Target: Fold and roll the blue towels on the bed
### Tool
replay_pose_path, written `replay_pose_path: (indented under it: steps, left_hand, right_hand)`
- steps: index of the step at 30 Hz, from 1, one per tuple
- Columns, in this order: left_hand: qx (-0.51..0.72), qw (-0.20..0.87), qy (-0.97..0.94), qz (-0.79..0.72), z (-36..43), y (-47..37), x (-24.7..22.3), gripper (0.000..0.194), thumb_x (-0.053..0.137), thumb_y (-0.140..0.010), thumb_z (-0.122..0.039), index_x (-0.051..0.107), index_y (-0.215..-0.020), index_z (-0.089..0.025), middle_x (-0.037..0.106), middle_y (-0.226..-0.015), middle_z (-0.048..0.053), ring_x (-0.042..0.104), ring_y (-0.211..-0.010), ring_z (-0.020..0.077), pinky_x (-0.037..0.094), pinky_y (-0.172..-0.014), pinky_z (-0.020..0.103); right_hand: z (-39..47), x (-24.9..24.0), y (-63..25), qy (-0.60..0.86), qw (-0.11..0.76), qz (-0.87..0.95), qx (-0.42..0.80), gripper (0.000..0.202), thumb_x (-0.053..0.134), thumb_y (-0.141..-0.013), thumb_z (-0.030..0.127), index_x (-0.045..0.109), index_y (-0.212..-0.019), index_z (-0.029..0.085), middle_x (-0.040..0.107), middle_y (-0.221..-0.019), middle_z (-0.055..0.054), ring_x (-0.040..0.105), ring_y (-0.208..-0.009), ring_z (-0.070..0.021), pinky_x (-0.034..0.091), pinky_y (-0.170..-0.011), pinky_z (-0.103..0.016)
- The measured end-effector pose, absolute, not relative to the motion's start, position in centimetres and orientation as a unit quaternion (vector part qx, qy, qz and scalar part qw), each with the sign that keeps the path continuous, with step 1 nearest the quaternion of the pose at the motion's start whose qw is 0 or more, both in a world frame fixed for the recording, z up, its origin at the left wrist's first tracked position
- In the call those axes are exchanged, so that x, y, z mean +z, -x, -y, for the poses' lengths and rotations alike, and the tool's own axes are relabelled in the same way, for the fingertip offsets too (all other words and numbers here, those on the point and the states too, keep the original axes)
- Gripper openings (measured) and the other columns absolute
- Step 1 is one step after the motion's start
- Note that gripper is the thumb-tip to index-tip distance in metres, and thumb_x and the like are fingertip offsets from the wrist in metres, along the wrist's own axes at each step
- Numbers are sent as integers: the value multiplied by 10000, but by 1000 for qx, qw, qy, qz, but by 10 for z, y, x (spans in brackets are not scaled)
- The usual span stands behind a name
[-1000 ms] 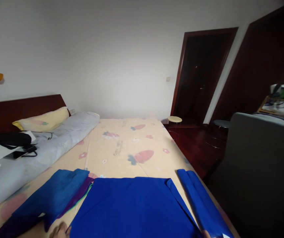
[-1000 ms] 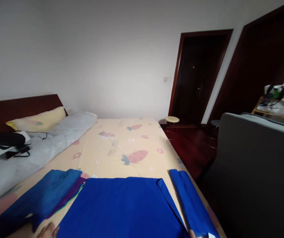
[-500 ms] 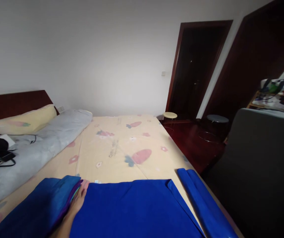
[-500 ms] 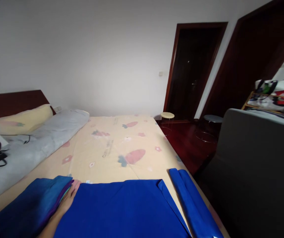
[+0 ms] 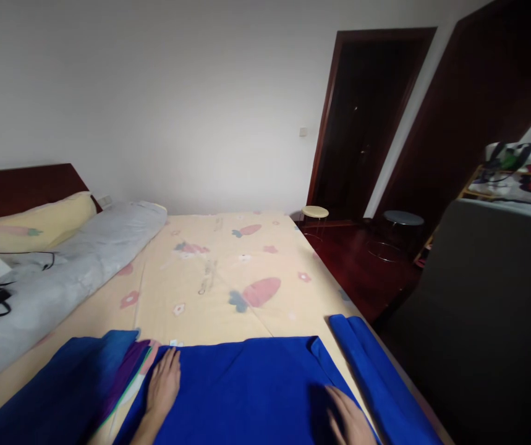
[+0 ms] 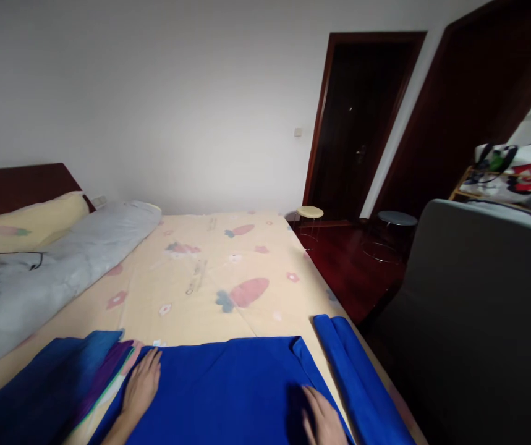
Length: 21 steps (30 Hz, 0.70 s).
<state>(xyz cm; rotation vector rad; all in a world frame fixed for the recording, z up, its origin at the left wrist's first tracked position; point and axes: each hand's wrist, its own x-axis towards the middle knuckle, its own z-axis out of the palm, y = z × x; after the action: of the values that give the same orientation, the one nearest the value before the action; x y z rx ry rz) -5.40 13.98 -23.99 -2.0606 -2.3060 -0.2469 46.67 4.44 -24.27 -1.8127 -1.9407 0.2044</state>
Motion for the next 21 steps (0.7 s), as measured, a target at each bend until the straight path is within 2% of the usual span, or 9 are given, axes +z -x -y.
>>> replay_pose_path:
  steps: [3, 7, 10, 13, 16, 18, 21]
  left_hand:
    - [-62, -14, 681, 730, -133, 35, -251, 548, 271, -922, -392, 387, -1426, -210, 392, -1520, 63, 324, -1409, 205, 263, -1155, 382]
    - [-20, -15, 631, 775, -138, 53, -259, 582, 241, -920, -471, 246, -1473, -285, 251, -1579, 17, 197, -1457, 203, 185, -1165, 488]
    - [-17, 2, 589, 808, -146, 80, -258, 590, 243, -921, -462, 231, -1478, -270, 203, -1596, 28, 174, -1462, 188, 190, -1163, 455]
    - [-35, -1, 539, 841, -155, 98, -250, 559, 229, -937, -415, 304, -1458, -228, 295, -1569, 67, 298, -1417, 217, 310, -1104, 435]
    - [-34, 5, 513, 858, -166, 101, -238, 497, 214, -946, -316, 473, -1350, -187, 522, -1400, 127, 493, -1255, 272, 440, -946, 448]
    - [-23, 6, 527, 850, -173, 101, -230, 443, 248, -934, -248, 568, -1234, -182, 637, -1223, 125, 576, -1120, 263, 470, -859, 406]
    - [-18, 12, 547, 837, -182, 100, -220, 375, 304, -914, -206, 620, -1115, -176, 681, -1075, 107, 611, -1006, 238, 467, -798, 353]
  right_hand:
    - [-92, -238, -418, 606, 221, 753, 130, 559, 325, -936, 516, 331, -1449, 294, 418, -1486, -24, 361, -1375, -218, 367, -1113, -409]
    - [-140, -261, -415, 638, 174, 741, 112, 622, 323, -919, 585, 369, -1432, 236, 360, -1508, -88, 313, -1395, -253, 322, -1125, -480]
    - [-160, -281, -451, 685, 157, 710, 51, 658, 321, -909, 604, 374, -1430, 205, 310, -1526, -114, 275, -1408, -278, 287, -1134, -511]
    - [-171, -290, -485, 692, 139, 708, 25, 675, 303, -909, 608, 346, -1442, 195, 279, -1540, -103, 225, -1425, -261, 260, -1151, -490]
    - [-176, -290, -497, 694, 121, 709, 20, 678, 282, -914, 604, 329, -1448, 189, 269, -1543, -97, 218, -1427, -247, 238, -1163, -478]
    - [-177, -289, -496, 693, 120, 711, 17, 671, 274, -917, 603, 325, -1449, 198, 270, -1544, -89, 215, -1429, -239, 234, -1166, -473]
    - [-175, -288, -492, 692, 122, 712, 14, 671, 266, -918, 608, 322, -1450, 204, 273, -1544, -85, 209, -1431, -232, 240, -1166, -462]
